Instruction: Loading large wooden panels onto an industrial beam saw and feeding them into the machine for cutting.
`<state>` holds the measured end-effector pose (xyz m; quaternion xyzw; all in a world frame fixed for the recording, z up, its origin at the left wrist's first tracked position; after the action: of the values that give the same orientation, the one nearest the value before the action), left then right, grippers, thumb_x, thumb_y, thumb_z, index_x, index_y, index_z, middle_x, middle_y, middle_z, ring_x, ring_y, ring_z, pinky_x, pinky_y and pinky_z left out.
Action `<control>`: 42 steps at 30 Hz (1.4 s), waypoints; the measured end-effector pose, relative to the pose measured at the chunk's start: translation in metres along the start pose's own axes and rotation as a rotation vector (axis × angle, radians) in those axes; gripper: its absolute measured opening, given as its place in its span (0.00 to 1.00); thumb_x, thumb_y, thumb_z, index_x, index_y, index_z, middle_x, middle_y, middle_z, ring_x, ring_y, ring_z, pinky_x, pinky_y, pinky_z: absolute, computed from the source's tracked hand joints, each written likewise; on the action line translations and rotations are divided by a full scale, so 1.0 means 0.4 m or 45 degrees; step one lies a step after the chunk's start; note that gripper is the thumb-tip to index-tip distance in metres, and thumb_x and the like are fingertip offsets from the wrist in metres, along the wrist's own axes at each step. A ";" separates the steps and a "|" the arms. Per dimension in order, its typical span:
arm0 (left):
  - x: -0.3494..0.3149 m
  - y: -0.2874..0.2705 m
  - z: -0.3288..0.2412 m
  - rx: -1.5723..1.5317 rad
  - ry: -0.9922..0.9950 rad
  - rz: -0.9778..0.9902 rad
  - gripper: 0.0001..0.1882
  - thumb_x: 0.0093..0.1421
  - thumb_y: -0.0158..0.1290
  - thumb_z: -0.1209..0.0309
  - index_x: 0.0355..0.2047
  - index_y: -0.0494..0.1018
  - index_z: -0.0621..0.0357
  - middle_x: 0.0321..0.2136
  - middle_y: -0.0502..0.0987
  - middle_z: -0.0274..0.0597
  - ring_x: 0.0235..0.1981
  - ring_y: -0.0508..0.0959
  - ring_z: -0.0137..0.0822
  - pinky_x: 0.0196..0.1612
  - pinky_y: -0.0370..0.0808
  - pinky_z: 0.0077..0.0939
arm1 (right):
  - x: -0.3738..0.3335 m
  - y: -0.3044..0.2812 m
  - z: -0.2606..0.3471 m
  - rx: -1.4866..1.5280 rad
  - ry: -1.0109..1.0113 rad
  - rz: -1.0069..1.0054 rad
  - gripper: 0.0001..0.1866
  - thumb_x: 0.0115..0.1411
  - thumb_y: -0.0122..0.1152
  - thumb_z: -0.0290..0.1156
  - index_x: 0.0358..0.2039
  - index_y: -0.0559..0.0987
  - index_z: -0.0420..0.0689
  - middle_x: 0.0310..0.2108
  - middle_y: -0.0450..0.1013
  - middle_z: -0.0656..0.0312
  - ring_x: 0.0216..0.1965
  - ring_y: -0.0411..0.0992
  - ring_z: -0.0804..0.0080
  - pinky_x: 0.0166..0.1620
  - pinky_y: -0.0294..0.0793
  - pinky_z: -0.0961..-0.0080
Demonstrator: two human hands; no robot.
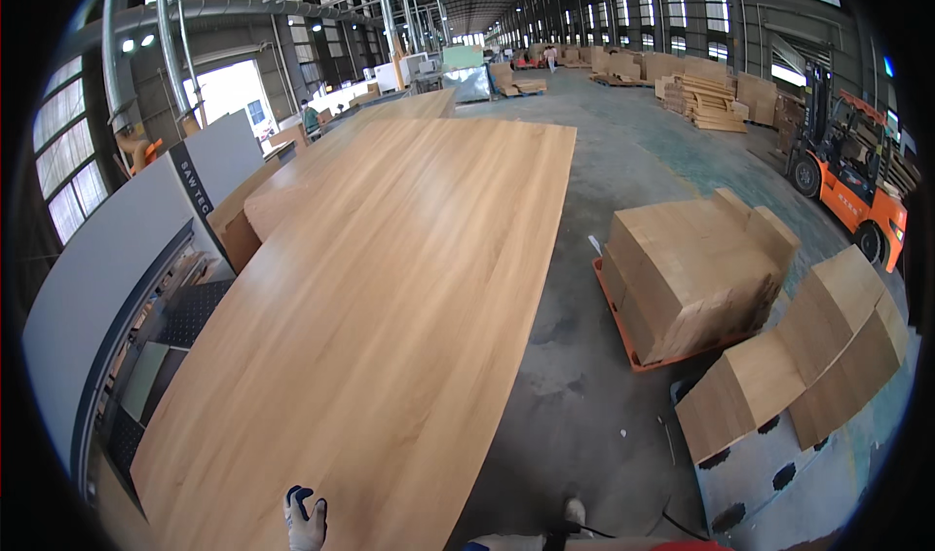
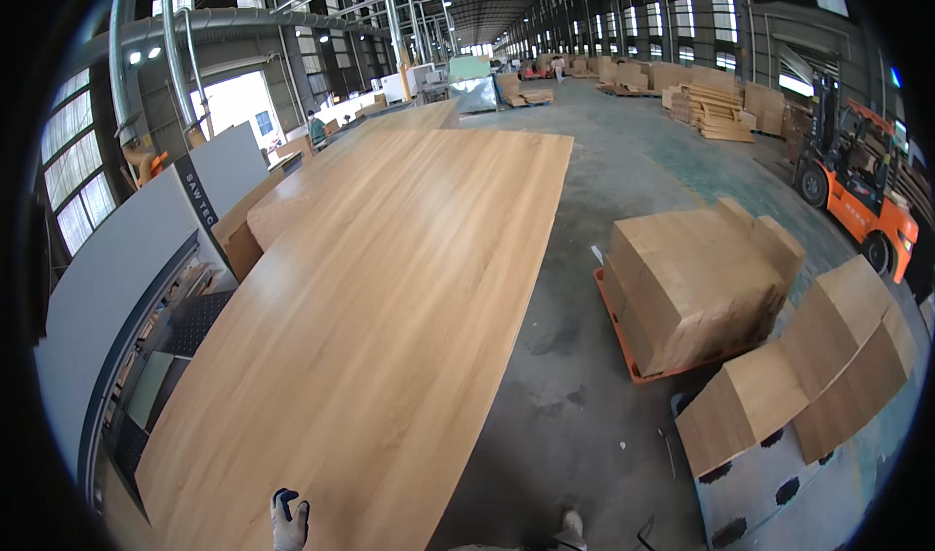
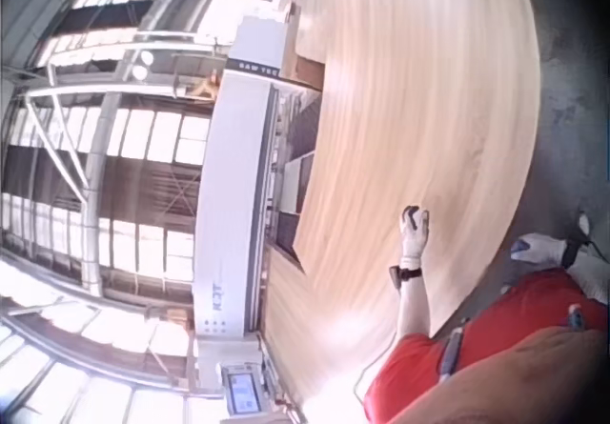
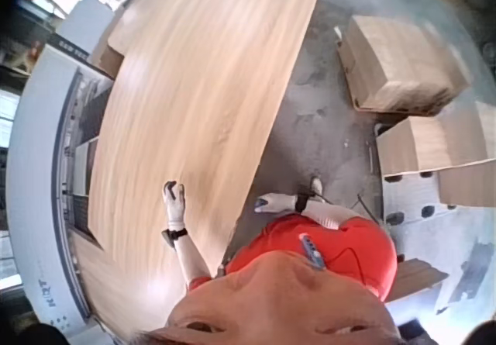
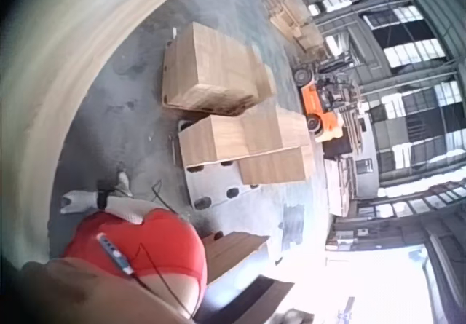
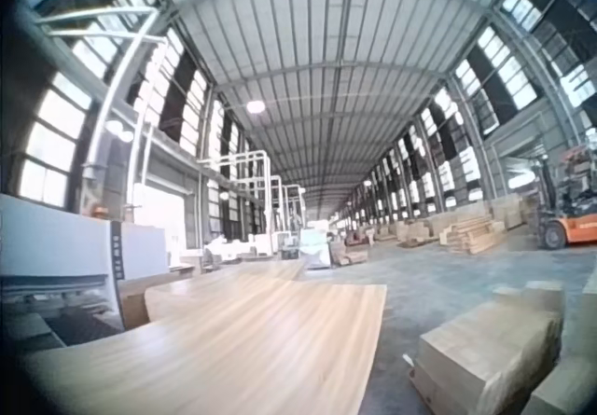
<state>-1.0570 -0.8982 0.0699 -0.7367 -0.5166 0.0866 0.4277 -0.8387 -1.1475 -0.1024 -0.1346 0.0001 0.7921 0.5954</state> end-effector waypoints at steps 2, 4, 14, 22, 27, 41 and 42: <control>0.036 0.110 -0.017 0.316 -0.088 -0.109 0.22 0.64 0.59 0.59 0.50 0.72 0.62 0.47 0.75 0.55 0.50 0.74 0.53 0.53 0.71 0.44 | -0.106 -0.202 -0.134 0.161 0.309 -0.209 0.27 0.67 0.58 0.51 0.50 0.78 0.37 0.47 0.78 0.48 0.49 0.75 0.53 0.54 0.72 0.59; 0.071 0.139 -0.086 0.757 -0.138 -0.322 0.23 0.62 0.60 0.57 0.49 0.72 0.61 0.47 0.75 0.55 0.49 0.74 0.54 0.50 0.73 0.45 | -0.254 -0.419 -0.196 0.671 0.800 -0.480 0.21 0.66 0.63 0.45 0.50 0.81 0.42 0.40 0.79 0.65 0.39 0.76 0.76 0.42 0.76 0.78; 0.179 0.281 -0.086 0.796 -0.797 -0.480 0.26 0.65 0.52 0.48 0.50 0.72 0.58 0.46 0.75 0.59 0.48 0.74 0.59 0.50 0.71 0.56 | -0.406 -1.705 -0.182 0.397 -0.052 -1.785 0.10 0.68 0.60 0.30 0.43 0.80 0.35 0.34 0.79 0.62 0.33 0.75 0.76 0.39 0.76 0.78; 0.238 0.330 -0.064 0.837 -1.087 -0.691 0.21 0.63 0.57 0.51 0.45 0.77 0.55 0.44 0.78 0.52 0.46 0.76 0.55 0.49 0.74 0.49 | -0.024 -2.442 0.109 -0.306 -0.452 -1.714 0.11 0.65 0.63 0.30 0.45 0.79 0.38 0.41 0.78 0.59 0.44 0.75 0.68 0.53 0.73 0.72; 0.215 0.350 -0.046 0.827 -1.392 -0.830 0.25 0.65 0.52 0.50 0.50 0.75 0.58 0.45 0.78 0.58 0.49 0.77 0.59 0.52 0.74 0.49 | 0.203 -2.860 0.253 -1.398 -0.172 -1.608 0.19 0.58 0.67 0.40 0.47 0.78 0.44 0.47 0.74 0.53 0.53 0.69 0.50 0.59 0.67 0.57; 0.178 1.265 -0.750 -0.681 -1.490 -2.299 0.27 0.70 0.51 0.57 0.64 0.65 0.56 0.61 0.71 0.52 0.58 0.73 0.55 0.64 0.68 0.47 | 0.624 -3.801 0.192 -1.417 0.552 -1.094 0.38 0.67 0.44 0.63 0.51 0.79 0.37 0.50 0.76 0.39 0.54 0.73 0.40 0.57 0.70 0.54; 0.224 1.357 -0.764 -1.315 -1.277 -2.474 0.28 0.70 0.51 0.57 0.65 0.64 0.55 0.62 0.71 0.51 0.60 0.72 0.54 0.65 0.67 0.46 | 0.641 -3.800 0.176 -1.441 0.547 -1.051 0.38 0.67 0.44 0.63 0.51 0.79 0.37 0.50 0.76 0.39 0.54 0.73 0.40 0.57 0.70 0.54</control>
<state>-0.4696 -1.0430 -0.1034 -0.0098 -0.9369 -0.2115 -0.2783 0.5146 -0.4522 0.1539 -0.5629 -0.3431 0.3383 0.6715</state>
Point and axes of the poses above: each hand's wrist, its own x-axis towards the middle knuckle, its own y-axis out of the palm, z = x × y, the point moved 8 cm from there along x, towards the middle knuckle
